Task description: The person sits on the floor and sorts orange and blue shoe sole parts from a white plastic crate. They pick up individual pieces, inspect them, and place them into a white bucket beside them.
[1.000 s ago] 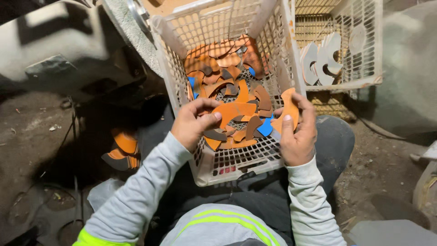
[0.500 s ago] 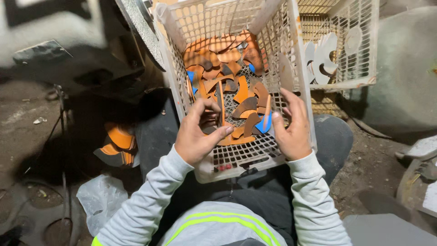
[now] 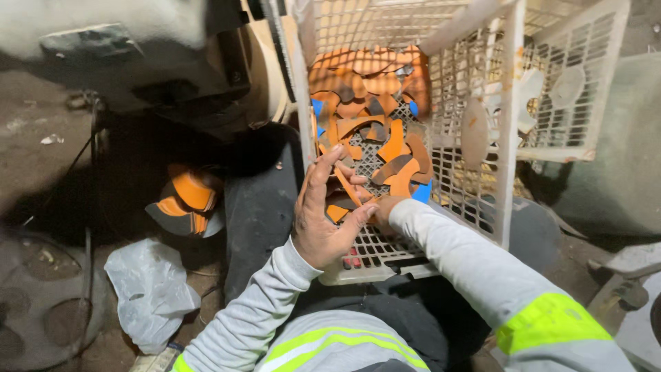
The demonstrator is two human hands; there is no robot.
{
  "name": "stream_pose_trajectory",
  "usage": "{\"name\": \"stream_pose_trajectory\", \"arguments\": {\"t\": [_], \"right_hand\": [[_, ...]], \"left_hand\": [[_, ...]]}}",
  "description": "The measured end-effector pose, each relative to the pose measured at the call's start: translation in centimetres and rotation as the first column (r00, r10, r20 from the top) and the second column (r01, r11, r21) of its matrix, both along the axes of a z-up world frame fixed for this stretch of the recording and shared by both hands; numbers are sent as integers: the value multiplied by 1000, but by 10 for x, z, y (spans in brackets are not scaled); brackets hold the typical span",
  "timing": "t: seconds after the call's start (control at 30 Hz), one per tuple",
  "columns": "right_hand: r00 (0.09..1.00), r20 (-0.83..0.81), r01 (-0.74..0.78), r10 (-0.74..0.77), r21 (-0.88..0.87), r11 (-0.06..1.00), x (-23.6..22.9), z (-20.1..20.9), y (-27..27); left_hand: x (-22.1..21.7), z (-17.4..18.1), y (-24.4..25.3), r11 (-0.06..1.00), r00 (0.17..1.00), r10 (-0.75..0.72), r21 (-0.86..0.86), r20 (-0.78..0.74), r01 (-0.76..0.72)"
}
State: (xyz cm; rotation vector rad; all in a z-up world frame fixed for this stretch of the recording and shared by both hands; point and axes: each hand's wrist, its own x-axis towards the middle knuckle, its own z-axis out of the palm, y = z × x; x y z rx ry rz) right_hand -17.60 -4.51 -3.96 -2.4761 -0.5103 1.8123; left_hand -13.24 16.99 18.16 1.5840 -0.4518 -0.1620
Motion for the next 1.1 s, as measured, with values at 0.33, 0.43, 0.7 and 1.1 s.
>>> {"name": "stream_pose_trajectory", "arguments": {"t": [0.33,0.43,0.7,1.1], "right_hand": [[890,274,343,-365,126,931,5,56,-11],[701,416,510,-579,275,815,21,109,-44],[-120,74,447,-990,894,13,-35,233,-58],[-439,-246,133,-864,933,-334,-101,238,-53]], "left_hand": [[10,5,6,985,978,-126,-141,-164,103],[20,5,0,966,970,-215,121,-113,229],[56,-49,-83,397,755,-643,786,-130,474],[70,-117,-130,-136,738,-604,952,-300,275]]}}
